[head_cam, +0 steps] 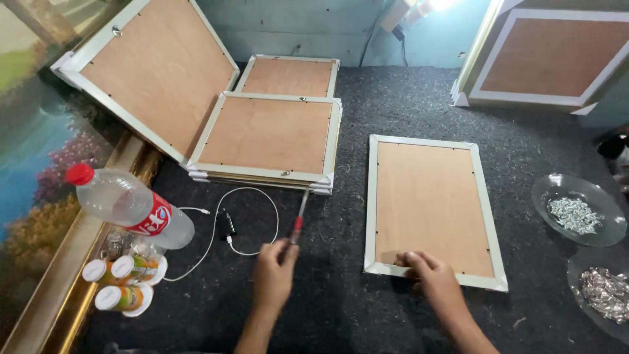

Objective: Assembling picture frames by inserting metal fasteners to secure the backing using a hand tool.

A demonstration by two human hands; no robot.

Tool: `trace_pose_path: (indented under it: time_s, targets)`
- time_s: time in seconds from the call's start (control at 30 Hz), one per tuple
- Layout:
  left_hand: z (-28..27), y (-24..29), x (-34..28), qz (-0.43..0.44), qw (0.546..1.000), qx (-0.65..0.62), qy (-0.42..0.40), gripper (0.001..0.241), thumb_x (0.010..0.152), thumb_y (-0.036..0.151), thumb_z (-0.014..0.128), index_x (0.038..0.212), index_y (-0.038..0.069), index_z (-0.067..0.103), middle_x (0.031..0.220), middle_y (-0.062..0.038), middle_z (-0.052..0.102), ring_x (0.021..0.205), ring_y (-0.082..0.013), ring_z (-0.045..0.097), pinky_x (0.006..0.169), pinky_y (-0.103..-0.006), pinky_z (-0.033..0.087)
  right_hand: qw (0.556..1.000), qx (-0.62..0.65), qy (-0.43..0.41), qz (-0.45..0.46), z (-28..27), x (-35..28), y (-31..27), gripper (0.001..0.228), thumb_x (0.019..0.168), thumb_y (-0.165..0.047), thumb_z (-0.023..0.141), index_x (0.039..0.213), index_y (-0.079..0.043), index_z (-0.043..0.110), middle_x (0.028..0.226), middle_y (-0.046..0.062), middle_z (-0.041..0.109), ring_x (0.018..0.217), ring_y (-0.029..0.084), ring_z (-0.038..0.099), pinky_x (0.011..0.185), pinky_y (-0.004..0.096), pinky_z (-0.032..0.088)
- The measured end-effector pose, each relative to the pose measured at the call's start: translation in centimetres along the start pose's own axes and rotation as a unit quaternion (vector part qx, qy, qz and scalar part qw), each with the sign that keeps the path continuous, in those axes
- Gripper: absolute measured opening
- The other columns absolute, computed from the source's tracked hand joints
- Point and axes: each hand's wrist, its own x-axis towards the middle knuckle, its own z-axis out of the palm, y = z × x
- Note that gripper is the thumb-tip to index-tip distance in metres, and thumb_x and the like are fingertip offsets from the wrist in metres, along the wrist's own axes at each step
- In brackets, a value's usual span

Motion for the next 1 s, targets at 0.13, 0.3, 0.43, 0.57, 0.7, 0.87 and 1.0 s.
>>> trace_pose_path:
  time_s: [0.13,0.3,0.43,0.57,0.7,0.87,1.0]
  targets:
    - [2.0,4.1,-3.6,0.0,0.986,-0.072,-0.149,0.023,0.079,0.03,0.055,0.095,0.015,0.064,0.073,0.002,0.067,0.061,-0.0101,0.063,0.059,-0.0261,0.046,0.98,0.144,-0.089,0.109,4.2,-2.7,-3.2,0.038,0.085,-0.029,0.045,0.11,-0.008,0.064,0.087,0.005,0.062,0.066,0.014,0.051,0.05,0.024,0.034]
    - [1.7,8.2,-5.1,0.01,0.939,-0.025,-0.344,0.02,0.086,0.032,0.043,0.095,0.018,0.054,0.073,-0.004,0.063,0.07,-0.023,0.06,0.063,-0.0347,0.04,0.985,0.146,-0.047,0.074,5.4,-3.3,-2.6,0.037,0.084,-0.039,0.048,0.086,-0.007,0.067,0.072,0.005,0.059,0.063,0.013,0.051,0.056,0.023,0.037]
    - [2.0,9.2,-5.2,0.049,0.923,0.007,-0.382,0.02,0.086,0.032,0.041,0.094,0.018,0.053,0.083,-0.008,0.065,0.079,-0.0295,0.061,0.065,-0.0383,0.04,0.954,0.284,-0.008,0.092,3.1,0.1,1.0,0.045,0.083,-0.038,0.049,0.089,0.003,0.068,0.073,0.013,0.06,0.066,0.021,0.057,0.056,0.028,0.044]
    - [1.2,10.5,-5.7,-0.023,0.915,0.018,-0.402,0.024,0.085,0.039,0.042,0.09,0.02,0.056,0.071,-0.001,0.057,0.071,-0.0173,0.055,0.065,-0.0312,0.038,0.877,0.466,0.11,0.05,-4.6,3.8,2.1,0.029,0.096,-0.037,0.04,0.076,-0.017,0.045,0.072,0.0,0.05,0.067,0.014,0.049,0.062,0.038,0.047]
    - [2.0,11.3,-5.7,-0.034,0.925,-0.059,-0.373,0.021,0.084,0.033,0.045,0.089,0.019,0.06,0.058,0.003,0.043,0.053,-0.0085,0.047,0.045,-0.0272,0.048,0.952,0.273,0.139,-0.007,-10.1,1.0,-2.4,0.014,0.093,-0.026,0.041,0.098,-0.013,0.045,0.062,0.0,0.03,0.047,0.012,0.024,0.043,0.026,0.022]
    - [5.3,14.1,-5.7,0.029,0.936,-0.093,-0.339,0.02,0.084,0.029,0.047,0.087,0.016,0.062,0.064,0.005,0.05,0.062,-0.0085,0.048,0.061,-0.0245,0.038,0.994,-0.053,0.081,-0.04,-13.7,-0.7,-4.7,0.031,0.082,-0.012,0.04,0.111,-0.015,0.05,0.082,0.004,0.052,0.068,0.013,0.042,0.06,0.026,0.031]
    - [7.8,17.1,-6.1,0.048,0.945,-0.094,-0.308,0.03,0.081,0.033,0.049,0.099,0.014,0.062,0.085,0.001,0.064,0.08,-0.0114,0.059,0.074,-0.0235,0.042,0.941,-0.282,0.03,-0.186,-16.3,-2.0,-5.2,0.025,0.078,-0.01,0.056,0.098,-0.018,0.068,0.093,-0.002,0.069,0.083,0.01,0.062,0.072,0.023,0.044]
